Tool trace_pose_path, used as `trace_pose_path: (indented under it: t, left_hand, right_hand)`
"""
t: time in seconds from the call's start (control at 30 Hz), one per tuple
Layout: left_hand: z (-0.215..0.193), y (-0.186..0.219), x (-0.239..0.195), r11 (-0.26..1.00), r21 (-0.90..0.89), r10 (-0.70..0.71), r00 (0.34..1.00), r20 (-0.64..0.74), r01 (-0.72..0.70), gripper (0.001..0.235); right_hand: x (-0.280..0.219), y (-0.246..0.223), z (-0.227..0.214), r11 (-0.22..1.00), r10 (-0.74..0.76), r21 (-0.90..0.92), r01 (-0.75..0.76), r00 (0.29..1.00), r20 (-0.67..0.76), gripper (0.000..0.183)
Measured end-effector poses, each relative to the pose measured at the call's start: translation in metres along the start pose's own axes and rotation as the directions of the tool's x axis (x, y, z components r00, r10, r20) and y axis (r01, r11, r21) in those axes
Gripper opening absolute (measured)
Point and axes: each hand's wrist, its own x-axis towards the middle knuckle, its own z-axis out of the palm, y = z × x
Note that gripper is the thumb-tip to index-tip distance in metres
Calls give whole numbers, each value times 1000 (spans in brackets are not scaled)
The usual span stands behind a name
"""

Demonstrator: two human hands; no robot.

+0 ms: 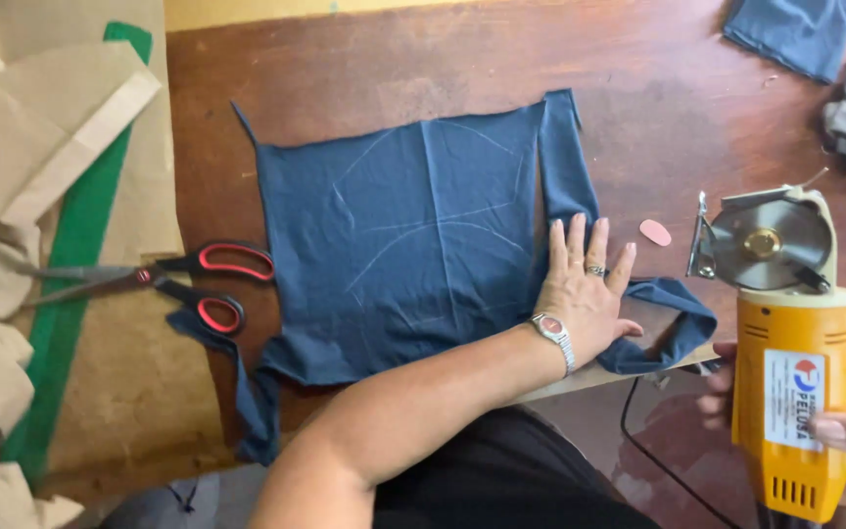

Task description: Cutting out specific garment pieces from blue fabric using a paper template, chalk for marking, scissors, and an electric rotary cutter.

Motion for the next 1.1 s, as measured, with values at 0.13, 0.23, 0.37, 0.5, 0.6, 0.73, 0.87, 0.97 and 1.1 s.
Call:
trace_pose_path:
  t: [0.13, 0.23, 0.37, 0.5, 0.6, 0.73, 0.87, 0.97, 1.1]
  left_hand:
    - [23, 40, 52, 991, -2, -128, 964, -235, 131, 106]
    - [18, 56, 97, 993, -46, -122, 944, -307, 113, 111]
    - [15, 64, 94, 998, -46, 12, 849, -529, -43, 100]
    - [21, 20, -21, 965, -95, 80, 617, -783, -245, 45]
    - [35, -21, -87, 985, -126, -25, 633, -774, -115, 45]
    - [68, -37, -102, 989, -148, -118, 763, -636, 29, 67]
    - [56, -38, -110, 981, -194, -164, 591, -790, 13, 38]
    - [69, -40, -105, 979, -186, -201, 582, -788, 87, 44]
    - [49, -48, -98, 979, -78, -157, 451, -879, 190, 26]
  right_hand:
    - [-10, -10, -59, 975, 99, 176, -132, 977, 188, 104]
    - [-1, -25, -64, 955, 123, 215, -205, 932, 341, 104]
    - [-6, -24, -98, 981, 184, 1, -192, 944, 273, 105]
    - [-6, -22, -115, 946, 209, -272, -177, 973, 95, 112]
    - [10, -28, -60, 887, 212, -294, -355, 881, -423, 70]
    - [43, -35, -11, 570, 266, -613, -547, 829, -492, 49]
    - [71, -40, 13, -63, 163, -883, -466, 868, -470, 39]
    - [80, -38, 12, -154, 198, -879, -452, 857, -475, 39]
    - [89, -36, 26, -177, 212, -885, -431, 861, -462, 50]
